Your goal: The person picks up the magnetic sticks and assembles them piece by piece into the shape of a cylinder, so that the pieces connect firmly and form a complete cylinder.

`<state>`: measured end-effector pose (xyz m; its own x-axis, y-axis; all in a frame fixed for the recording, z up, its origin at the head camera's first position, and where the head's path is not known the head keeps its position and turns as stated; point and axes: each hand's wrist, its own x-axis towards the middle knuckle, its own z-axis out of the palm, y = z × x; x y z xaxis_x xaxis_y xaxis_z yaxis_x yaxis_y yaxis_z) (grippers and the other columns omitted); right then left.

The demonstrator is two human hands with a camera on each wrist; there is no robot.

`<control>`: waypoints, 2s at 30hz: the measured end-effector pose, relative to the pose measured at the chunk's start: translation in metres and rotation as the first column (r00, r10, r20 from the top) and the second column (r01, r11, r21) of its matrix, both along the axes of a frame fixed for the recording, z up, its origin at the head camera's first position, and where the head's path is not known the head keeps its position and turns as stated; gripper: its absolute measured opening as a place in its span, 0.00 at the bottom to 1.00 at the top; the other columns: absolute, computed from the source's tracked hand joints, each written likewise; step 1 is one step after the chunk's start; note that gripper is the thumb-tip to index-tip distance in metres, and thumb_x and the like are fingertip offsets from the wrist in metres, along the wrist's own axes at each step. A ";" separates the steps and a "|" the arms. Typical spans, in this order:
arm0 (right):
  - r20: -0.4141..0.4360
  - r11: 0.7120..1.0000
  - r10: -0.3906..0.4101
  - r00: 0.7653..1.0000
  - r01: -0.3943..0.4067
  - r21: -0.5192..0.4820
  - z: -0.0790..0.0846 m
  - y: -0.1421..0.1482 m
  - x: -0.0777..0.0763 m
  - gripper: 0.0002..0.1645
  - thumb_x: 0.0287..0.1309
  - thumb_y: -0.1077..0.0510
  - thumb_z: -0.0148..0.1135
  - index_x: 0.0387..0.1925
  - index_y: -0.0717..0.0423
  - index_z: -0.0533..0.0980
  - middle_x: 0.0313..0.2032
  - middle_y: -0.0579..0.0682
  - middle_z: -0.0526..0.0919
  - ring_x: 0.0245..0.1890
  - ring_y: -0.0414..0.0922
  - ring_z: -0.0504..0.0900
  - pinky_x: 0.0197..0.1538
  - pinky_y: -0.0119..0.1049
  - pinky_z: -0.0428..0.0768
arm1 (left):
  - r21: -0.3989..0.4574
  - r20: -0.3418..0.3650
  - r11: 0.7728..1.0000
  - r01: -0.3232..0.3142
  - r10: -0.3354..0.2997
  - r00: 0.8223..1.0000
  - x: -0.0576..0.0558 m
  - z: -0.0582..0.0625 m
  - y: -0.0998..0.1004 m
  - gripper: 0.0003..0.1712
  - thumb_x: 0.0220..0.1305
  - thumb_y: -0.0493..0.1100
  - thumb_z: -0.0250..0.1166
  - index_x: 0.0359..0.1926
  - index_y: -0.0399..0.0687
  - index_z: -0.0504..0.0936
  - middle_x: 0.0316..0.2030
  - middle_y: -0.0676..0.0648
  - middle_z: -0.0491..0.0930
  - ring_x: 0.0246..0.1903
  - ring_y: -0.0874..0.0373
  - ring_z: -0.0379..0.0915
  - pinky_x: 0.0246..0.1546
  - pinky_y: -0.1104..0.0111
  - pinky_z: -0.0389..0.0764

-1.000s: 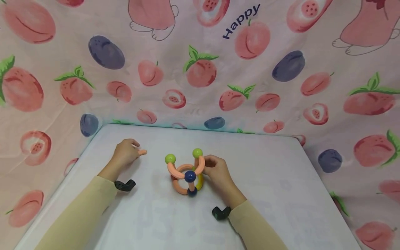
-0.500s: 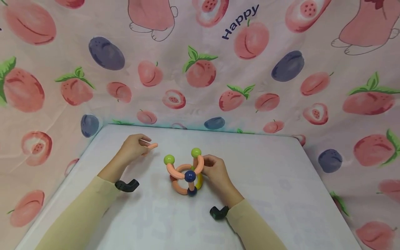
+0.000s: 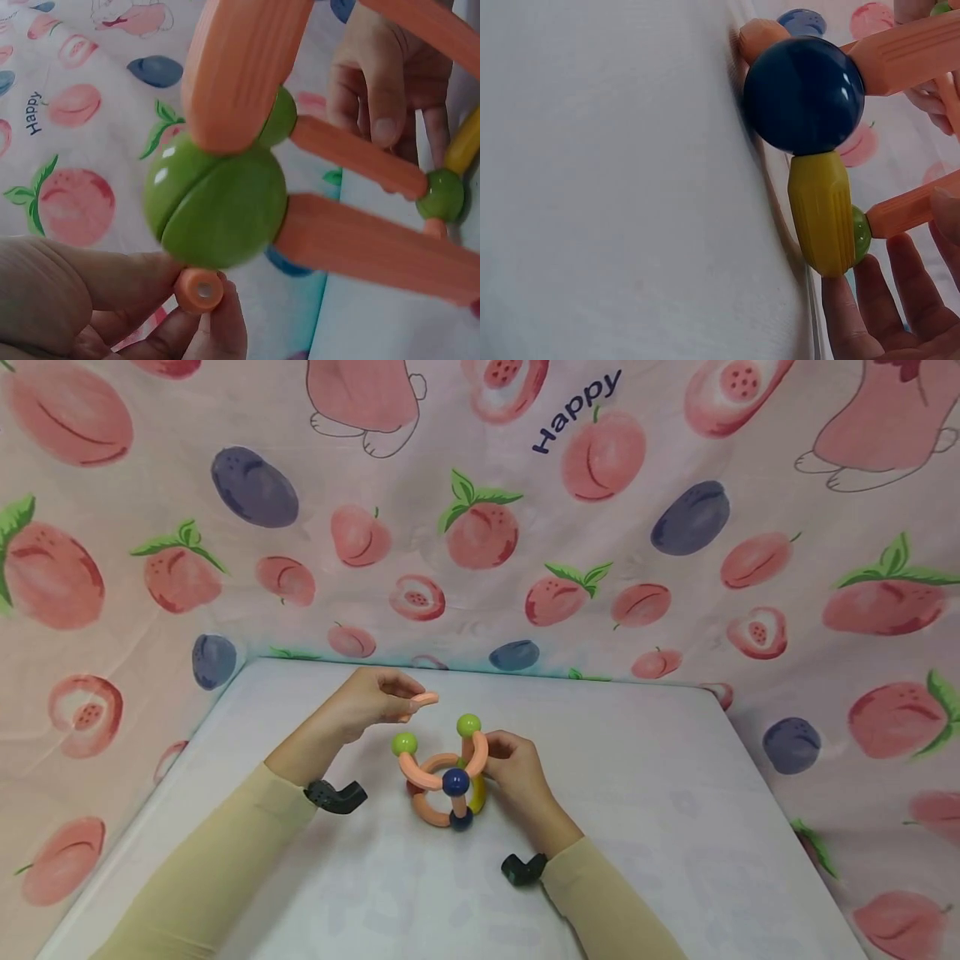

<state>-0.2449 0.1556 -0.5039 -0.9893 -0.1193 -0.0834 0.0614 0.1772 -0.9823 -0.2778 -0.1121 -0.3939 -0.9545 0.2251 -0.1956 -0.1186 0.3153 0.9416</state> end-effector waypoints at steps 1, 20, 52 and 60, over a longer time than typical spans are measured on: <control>-0.001 1.000 -0.002 1.000 0.002 0.000 0.000 0.000 0.000 0.11 0.65 0.60 0.76 0.49 0.54 0.89 0.50 0.54 0.89 0.53 0.49 0.86 0.54 0.36 0.89 | 0.003 0.010 1.000 0.010 -0.010 1.000 0.001 0.001 0.003 0.16 0.72 0.37 0.72 0.58 0.44 0.88 0.53 0.41 0.86 0.45 0.51 0.86 0.49 0.65 0.90; -0.015 0.999 0.000 1.000 0.001 0.036 0.003 -0.001 0.000 0.12 0.65 0.62 0.75 0.50 0.52 0.89 0.48 0.53 0.90 0.52 0.50 0.85 0.55 0.40 0.90 | 0.056 0.085 0.992 0.109 -0.114 0.990 0.007 -0.004 0.016 0.12 0.73 0.37 0.71 0.54 0.45 0.91 0.49 0.42 0.89 0.37 0.54 0.83 0.36 0.70 0.85; 0.000 0.999 -0.012 1.000 0.012 0.033 0.002 -0.002 -0.001 0.14 0.64 0.60 0.76 0.51 0.52 0.88 0.48 0.54 0.90 0.51 0.49 0.85 0.53 0.38 0.90 | 0.113 0.084 0.991 0.077 -0.087 0.993 0.010 -0.007 0.019 0.13 0.77 0.38 0.66 0.57 0.42 0.89 0.49 0.40 0.89 0.32 0.59 0.80 0.34 0.74 0.85; -0.003 1.000 -0.011 1.000 0.011 0.022 0.000 -0.001 -0.001 0.14 0.65 0.60 0.75 0.52 0.54 0.88 0.48 0.54 0.90 0.50 0.47 0.85 0.51 0.35 0.89 | 0.129 0.078 0.990 0.057 -0.068 0.995 0.012 -0.007 0.023 0.13 0.76 0.39 0.68 0.57 0.42 0.89 0.50 0.39 0.88 0.31 0.60 0.79 0.33 0.74 0.84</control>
